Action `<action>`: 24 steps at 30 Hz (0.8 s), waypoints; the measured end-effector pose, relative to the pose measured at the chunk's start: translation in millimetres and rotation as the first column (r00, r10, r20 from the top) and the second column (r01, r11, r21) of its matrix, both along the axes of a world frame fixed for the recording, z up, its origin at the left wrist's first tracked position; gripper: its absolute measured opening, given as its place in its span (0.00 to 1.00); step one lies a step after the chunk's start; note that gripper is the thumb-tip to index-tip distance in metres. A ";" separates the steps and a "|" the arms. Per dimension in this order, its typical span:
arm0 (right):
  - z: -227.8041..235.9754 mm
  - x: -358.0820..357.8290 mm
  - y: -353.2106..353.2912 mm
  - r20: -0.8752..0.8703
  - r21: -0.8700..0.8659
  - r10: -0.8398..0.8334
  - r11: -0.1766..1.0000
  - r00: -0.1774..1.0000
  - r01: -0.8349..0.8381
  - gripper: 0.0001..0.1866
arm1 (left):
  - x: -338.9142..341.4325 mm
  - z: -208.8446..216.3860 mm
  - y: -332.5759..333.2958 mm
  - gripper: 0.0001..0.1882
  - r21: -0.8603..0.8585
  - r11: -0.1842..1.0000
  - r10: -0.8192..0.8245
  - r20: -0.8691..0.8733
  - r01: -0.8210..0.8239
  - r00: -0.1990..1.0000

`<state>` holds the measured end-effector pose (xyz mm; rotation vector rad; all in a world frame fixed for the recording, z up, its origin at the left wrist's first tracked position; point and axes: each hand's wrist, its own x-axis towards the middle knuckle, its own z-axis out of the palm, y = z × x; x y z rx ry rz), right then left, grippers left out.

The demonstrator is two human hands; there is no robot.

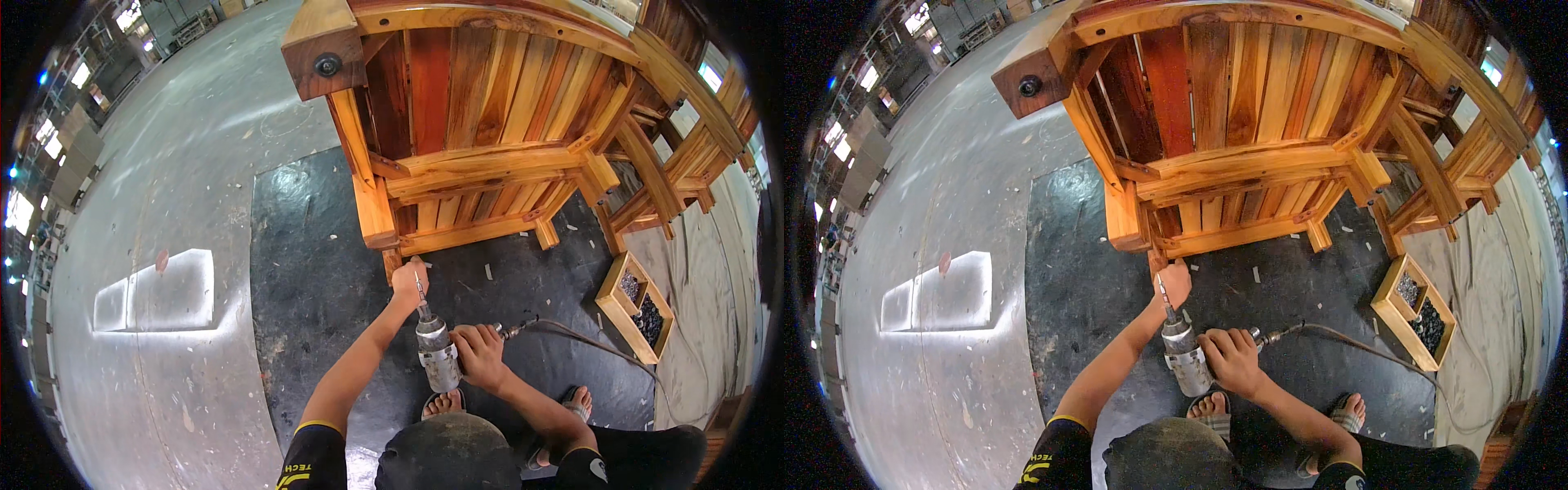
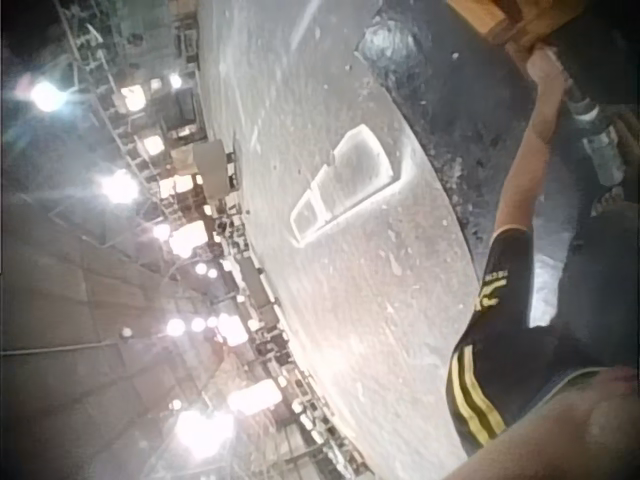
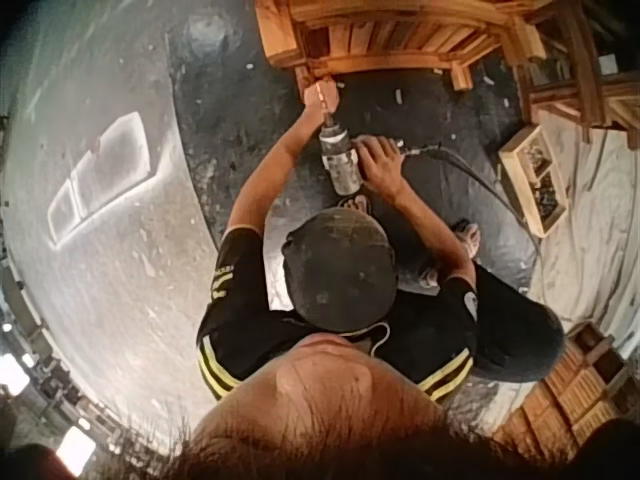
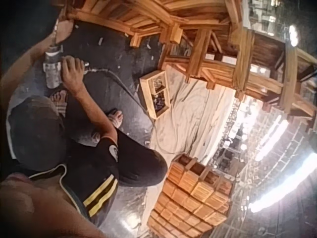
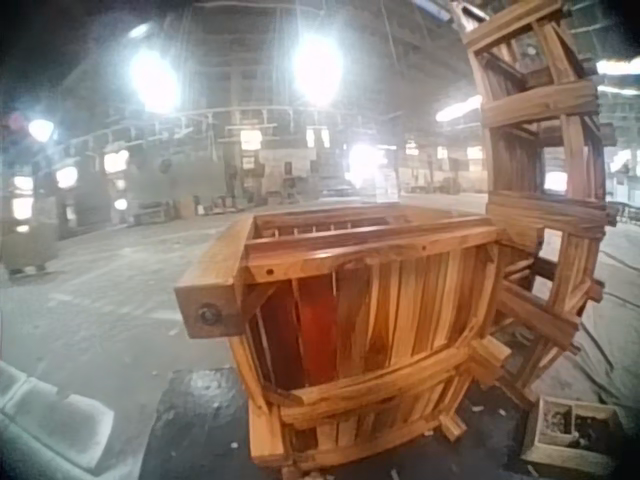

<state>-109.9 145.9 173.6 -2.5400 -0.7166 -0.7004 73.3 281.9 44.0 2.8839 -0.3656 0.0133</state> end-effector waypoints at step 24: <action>11.9 -6.2 -6.7 0.007 0.009 -0.007 1.000 1.000 0.007 0.15 | -57.9 121.6 51.1 0.05 -0.585 -0.549 -0.376 -0.465 -0.597 0.801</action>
